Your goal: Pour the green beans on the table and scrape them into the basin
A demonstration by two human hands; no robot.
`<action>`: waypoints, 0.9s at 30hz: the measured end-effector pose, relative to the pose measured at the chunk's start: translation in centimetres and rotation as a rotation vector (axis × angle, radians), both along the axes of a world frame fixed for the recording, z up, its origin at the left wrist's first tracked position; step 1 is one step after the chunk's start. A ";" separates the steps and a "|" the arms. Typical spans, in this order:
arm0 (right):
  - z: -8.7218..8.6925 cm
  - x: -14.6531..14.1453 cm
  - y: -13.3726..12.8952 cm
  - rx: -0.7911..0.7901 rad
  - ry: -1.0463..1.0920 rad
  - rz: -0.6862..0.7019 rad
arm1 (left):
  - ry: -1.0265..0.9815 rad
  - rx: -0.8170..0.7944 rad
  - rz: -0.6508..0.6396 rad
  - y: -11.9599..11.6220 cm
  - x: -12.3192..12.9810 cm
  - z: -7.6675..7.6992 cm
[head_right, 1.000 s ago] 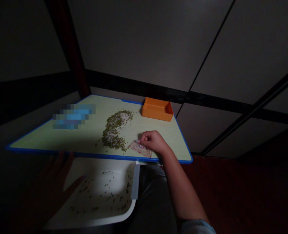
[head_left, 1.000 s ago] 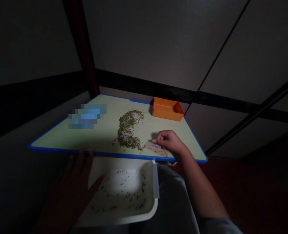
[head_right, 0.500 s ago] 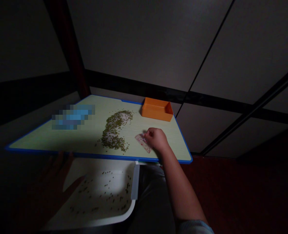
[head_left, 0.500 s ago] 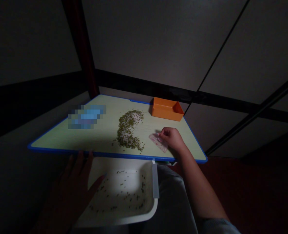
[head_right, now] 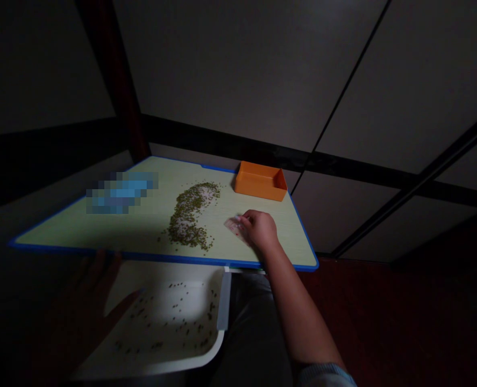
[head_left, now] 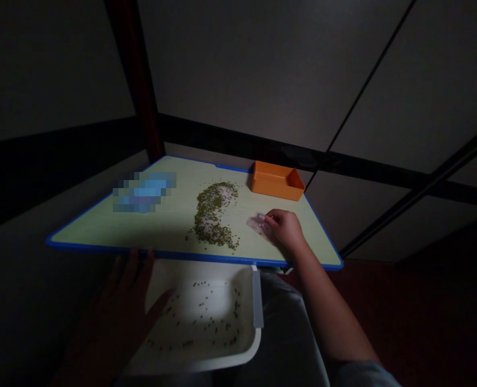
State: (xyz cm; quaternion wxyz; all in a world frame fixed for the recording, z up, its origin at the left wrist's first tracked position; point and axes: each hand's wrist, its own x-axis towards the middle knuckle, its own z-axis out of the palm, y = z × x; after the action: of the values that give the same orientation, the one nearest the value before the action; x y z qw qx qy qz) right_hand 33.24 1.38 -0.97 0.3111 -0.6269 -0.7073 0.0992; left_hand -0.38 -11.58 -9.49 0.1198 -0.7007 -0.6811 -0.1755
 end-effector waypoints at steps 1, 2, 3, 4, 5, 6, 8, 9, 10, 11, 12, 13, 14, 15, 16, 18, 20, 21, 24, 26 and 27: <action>0.0 -0.1 0.0 0.004 -0.018 0.014 | 0.009 -0.006 0.001 0.0 0.0 0.1; -0.1 -0.2 -0.1 0.007 -0.030 0.034 | 0.021 -0.009 -0.003 0.0 0.0 0.1; -0.1 -0.2 -0.1 0.009 -0.036 0.062 | 0.031 -0.005 -0.010 0.0 0.0 0.1; -0.1 -0.3 -0.2 0.009 -0.037 0.096 | 0.036 0.001 -0.017 0.1 0.0 0.0; -0.1 -0.4 -0.2 0.008 -0.036 0.134 | 0.038 0.008 -0.026 0.1 -0.1 -0.1; -0.1 -0.5 -0.3 0.010 -0.033 0.172 | 0.039 0.013 -0.033 0.1 -0.1 -0.2; -0.1 -0.7 -0.4 0.015 -0.028 0.248 | 0.039 0.018 -0.036 0.2 -0.3 -0.4; -0.1 -0.8 -0.4 0.018 -0.023 0.282 | 0.037 0.019 -0.033 0.2 -0.3 -0.5; -0.1 -0.9 -0.4 0.020 -0.015 0.314 | 0.037 0.020 -0.032 0.2 -0.4 -0.5; -0.2 -0.9 -0.5 0.021 -0.007 0.341 | 0.034 0.021 -0.032 0.2 -0.4 -0.5; -0.2 -1.0 -0.5 0.017 0.000 0.363 | 0.031 0.019 -0.034 0.1 -0.4 -0.4; -0.3 -1.0 -0.5 0.010 0.006 0.377 | 0.027 0.017 -0.038 0.1 -0.4 -0.3; -0.3 -1.0 -0.5 0.002 0.010 0.388 | 0.022 0.014 -0.038 0.0 -0.3 -0.2; -0.3 -1.0 -0.6 -0.009 0.013 0.398 | 0.016 0.008 -0.038 0.0 -0.2 -0.1; -0.3 -1.0 -0.6 -0.019 0.018 0.408 | 0.007 0.002 -0.034 0.0 -0.1 0.0; -0.2 -1.0 -0.7 -0.033 0.034 0.430 | -0.008 -0.020 -0.025 -0.1 0.0 0.1; -0.1 -0.9 -0.7 -0.046 0.057 0.453 | -0.020 -0.043 -0.017 -0.1 0.0 0.2; -0.1 -0.9 -0.8 -0.054 0.070 0.465 | -0.023 -0.050 -0.016 -0.1 0.0 0.2; 0.0 -0.8 -0.8 -0.081 0.098 0.492 | -0.031 -0.050 -0.035 -0.1 -0.2 0.1; -0.1 -0.6 -0.8 -0.095 0.104 0.507 | -0.037 -0.048 -0.045 -0.1 -0.2 0.1; -0.1 -0.6 -0.8 -0.101 0.105 0.513 | -0.038 -0.048 -0.045 -0.1 -0.2 0.2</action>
State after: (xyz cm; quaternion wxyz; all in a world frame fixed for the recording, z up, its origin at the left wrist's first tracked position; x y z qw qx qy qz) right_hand 32.65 0.62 -1.08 0.2803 -0.4360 -0.8202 0.2423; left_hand -0.62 -11.67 -9.33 0.0860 -0.7151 -0.6714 -0.1748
